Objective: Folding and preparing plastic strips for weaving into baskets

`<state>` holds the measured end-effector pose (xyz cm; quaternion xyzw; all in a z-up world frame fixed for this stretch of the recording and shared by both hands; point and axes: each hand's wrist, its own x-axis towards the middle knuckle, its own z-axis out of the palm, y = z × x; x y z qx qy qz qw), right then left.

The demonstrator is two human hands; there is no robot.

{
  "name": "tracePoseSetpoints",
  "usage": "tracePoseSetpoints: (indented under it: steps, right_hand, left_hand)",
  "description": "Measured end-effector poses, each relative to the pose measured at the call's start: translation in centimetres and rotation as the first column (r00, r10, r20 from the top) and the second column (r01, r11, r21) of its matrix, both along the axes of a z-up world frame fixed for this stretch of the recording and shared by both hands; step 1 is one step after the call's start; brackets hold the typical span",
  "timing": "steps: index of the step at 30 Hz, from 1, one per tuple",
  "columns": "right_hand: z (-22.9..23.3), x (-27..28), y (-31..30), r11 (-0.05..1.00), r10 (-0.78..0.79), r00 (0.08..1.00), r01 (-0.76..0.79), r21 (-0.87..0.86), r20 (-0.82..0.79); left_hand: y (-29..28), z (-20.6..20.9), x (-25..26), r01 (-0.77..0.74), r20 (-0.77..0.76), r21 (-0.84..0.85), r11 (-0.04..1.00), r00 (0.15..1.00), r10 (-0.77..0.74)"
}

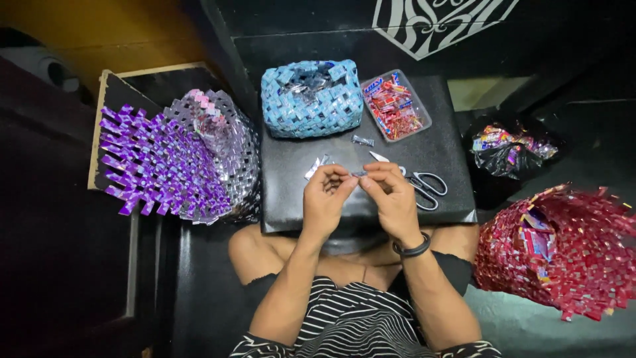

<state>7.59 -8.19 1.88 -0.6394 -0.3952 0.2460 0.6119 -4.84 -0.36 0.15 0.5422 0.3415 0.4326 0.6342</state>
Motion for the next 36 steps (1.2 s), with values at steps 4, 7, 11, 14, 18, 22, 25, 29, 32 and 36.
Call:
tracePoseSetpoints:
  steps: [4,7,11,14,18,22,25,29,32,36]
  right_hand:
    - [-1.0,0.2,0.2,1.0,0.023,0.999,-0.024,0.013,0.038]
    - [-1.2,0.4,0.6,0.999,0.011,0.999,-0.013,0.031,0.044]
    - [-1.1,0.4,0.3,1.0,-0.004,0.998,0.003,0.022,0.055]
    - [0.4,0.4,0.1,0.999,-0.036,0.996,0.033,0.037,0.087]
    - [0.9,0.9,-0.3,0.997,-0.074,0.984,0.067,0.049,0.165]
    - [0.8,1.4,-1.0,0.996,-0.082,0.977,0.073,0.054,0.197]
    - [0.3,1.8,-1.7,0.997,-0.054,0.993,0.049,0.051,0.103]
    - [0.2,2.5,-2.6,0.998,-0.018,1.0,0.019,0.053,-0.015]
    - [0.4,2.9,-3.5,0.999,-0.024,1.0,0.024,0.031,0.013]
    - [1.4,3.2,-4.4,1.0,-0.005,0.998,0.004,0.023,0.062]
  left_hand:
    - [0.1,-0.3,0.0,0.026,0.009,-0.059,0.998,1.0,-0.025]
    - [0.5,0.5,0.4,0.04,0.04,-0.099,0.994,0.999,-0.036]
    - [0.2,0.9,0.4,0.037,-0.007,-0.058,0.998,0.999,-0.037]
    - [0.0,1.7,0.6,0.021,-0.066,0.013,1.0,0.998,-0.02]
    - [-0.6,1.1,1.4,0.016,-0.126,0.047,0.999,0.992,-0.01]
    - [-1.8,2.7,1.8,-0.017,-0.121,0.107,0.994,0.992,0.03]
    - [-2.9,3.7,1.7,-0.052,-0.162,0.228,0.972,0.983,0.09]
    - [-3.9,3.7,2.3,-0.067,-0.154,0.277,0.958,0.982,0.114]
    - [-4.7,3.4,2.7,-0.045,-0.115,0.184,0.982,0.991,0.067]
    - [-5.4,2.4,3.6,-0.008,-0.025,0.006,1.0,1.0,0.008]
